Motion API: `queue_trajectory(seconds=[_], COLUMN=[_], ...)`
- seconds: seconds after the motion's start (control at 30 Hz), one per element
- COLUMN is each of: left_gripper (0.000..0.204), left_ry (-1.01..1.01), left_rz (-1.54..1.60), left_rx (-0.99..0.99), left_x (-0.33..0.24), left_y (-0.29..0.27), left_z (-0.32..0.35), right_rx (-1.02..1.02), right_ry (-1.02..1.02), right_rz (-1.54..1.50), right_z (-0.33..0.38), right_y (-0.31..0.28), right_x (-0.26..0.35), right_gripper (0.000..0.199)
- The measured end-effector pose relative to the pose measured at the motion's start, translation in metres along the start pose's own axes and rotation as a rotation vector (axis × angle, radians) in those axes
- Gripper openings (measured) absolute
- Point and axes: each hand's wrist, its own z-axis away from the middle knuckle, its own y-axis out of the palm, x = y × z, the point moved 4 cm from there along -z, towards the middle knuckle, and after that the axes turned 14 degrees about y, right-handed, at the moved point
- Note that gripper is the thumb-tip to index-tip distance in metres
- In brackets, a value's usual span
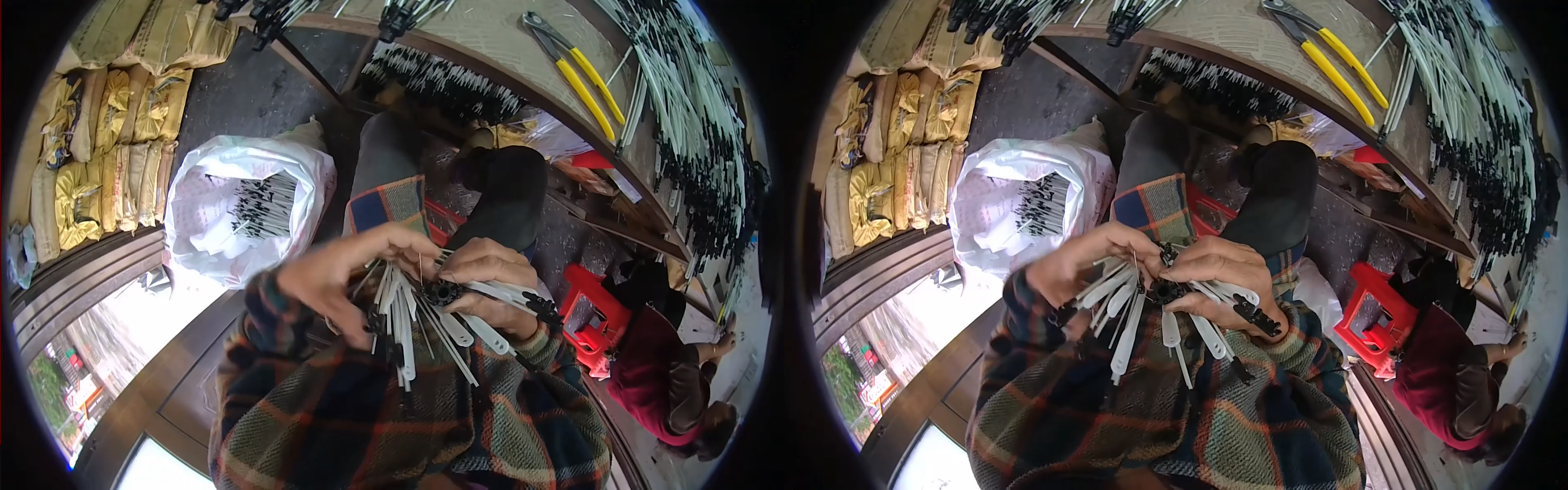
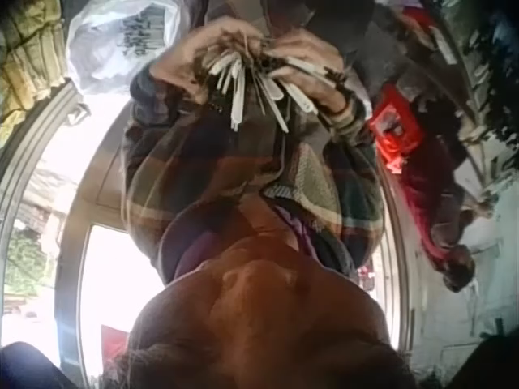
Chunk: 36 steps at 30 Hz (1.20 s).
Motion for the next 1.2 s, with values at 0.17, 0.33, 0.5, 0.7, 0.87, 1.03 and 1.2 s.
queue_trajectory(seconds=[0.17, 0.33, 0.5, 0.7, 0.87, 1.03, 1.2], left_gripper=[0.024, 0.016, 0.017, 0.018, 0.013, 0.016, 0.03], left_ry=[-0.435, -0.305, -0.145, -0.084, -0.135, -0.337, -0.515], left_rz=[0.296, 0.216, -0.046, -0.171, -0.07, 0.053, -0.17], left_rx=[0.113, 0.347, 0.364, 0.253, 0.321, 0.315, 0.463], left_x=[0.024, 0.038, 0.026, 0.018, 0.03, 0.041, 0.04], left_y=[-0.033, -0.027, -0.019, -0.02, -0.025, -0.03, -0.037], left_z=[-0.029, -0.036, -0.035, -0.025, -0.024, -0.039, -0.053], right_rx=[0.016, 0.019, 0.028, 0.061, 0.262, 0.293, 0.328], right_ry=[-0.095, -0.074, -0.086, -0.088, 0.263, 0.129, 0.036], right_rz=[0.042, 0.007, -0.004, 0.054, -0.214, -0.02, 0.021], right_z=[-0.004, -0.002, -0.003, -0.008, -0.005, -0.024, -0.034], right_y=[0.001, -0.002, -0.004, 0.0, 0.007, 0.0, -0.004], right_x=[0.01, 0.004, 0.006, 0.011, -0.014, 0.007, 0.013], right_gripper=[0.031, 0.033, 0.032, 0.027, 0.042, 0.033, 0.033])
